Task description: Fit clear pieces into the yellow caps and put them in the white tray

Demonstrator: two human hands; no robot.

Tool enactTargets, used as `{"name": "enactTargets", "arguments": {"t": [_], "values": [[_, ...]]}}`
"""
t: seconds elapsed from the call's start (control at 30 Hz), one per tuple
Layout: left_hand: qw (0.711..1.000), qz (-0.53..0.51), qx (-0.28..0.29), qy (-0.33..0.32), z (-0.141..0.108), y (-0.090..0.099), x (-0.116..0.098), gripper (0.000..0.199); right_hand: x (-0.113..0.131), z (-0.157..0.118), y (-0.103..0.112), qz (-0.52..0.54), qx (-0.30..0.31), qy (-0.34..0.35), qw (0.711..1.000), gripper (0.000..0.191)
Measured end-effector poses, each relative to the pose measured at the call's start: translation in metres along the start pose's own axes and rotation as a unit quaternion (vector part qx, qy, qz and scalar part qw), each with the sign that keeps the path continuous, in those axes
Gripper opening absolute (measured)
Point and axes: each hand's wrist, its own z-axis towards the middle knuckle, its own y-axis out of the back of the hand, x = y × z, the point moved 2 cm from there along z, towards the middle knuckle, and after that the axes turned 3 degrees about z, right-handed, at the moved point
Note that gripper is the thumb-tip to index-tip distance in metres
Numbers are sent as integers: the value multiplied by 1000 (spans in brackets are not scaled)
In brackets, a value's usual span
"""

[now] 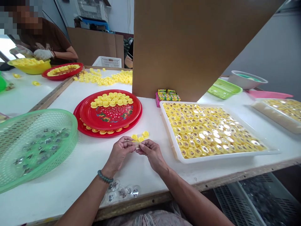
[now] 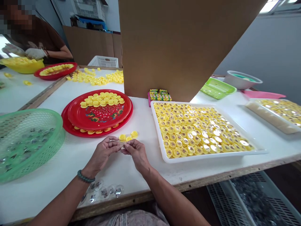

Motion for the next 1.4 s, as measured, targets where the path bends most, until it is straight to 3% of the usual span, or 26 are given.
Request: {"name": "enactTargets", "arguments": {"t": [0.07,0.13,0.27,0.4,0.5,0.57,0.63,0.7,0.73,0.8,0.87,1.0,1.13,1.27,1.4], "values": [[1000,10,-2,2,-1,1,-4,40,1,0,1,-57,22,38,997,22],[1000,18,11,11,0,5,-7,39,3,-1,2,-172,56,122,976,26],[996,51,60,43,2,11,-9,38,4,-8,1,-396,119,270,870,31],[989,111,80,52,8,8,-11,33,3,-10,2,-480,99,318,812,29],[968,235,89,-8,18,3,-19,25,4,-9,3,-511,48,326,794,27],[916,379,83,-104,27,-1,-28,22,5,-8,5,-518,5,323,792,26],[826,518,96,-199,36,-6,-36,30,5,-7,7,-517,-23,322,793,26],[743,609,138,-242,42,-10,-38,38,6,-7,8,-509,-33,320,798,25],[714,637,156,-244,44,-11,-38,39,6,-7,8,-503,-33,318,803,26],[682,674,169,-228,44,-9,-35,38,6,-7,8,-489,-29,310,815,27],[670,694,158,-212,38,-5,-32,37,6,-8,6,-479,-15,303,824,29],[694,677,144,-195,18,3,-27,33,4,-8,4,-482,29,289,827,31],[776,603,102,-155,4,9,-18,26,0,-7,5,-499,59,278,819,29],[876,466,58,-110,4,16,2,28,-1,-6,5,-540,90,282,788,28],[929,358,47,-78,7,20,16,28,-2,-3,3,-575,94,273,766,24]]}}
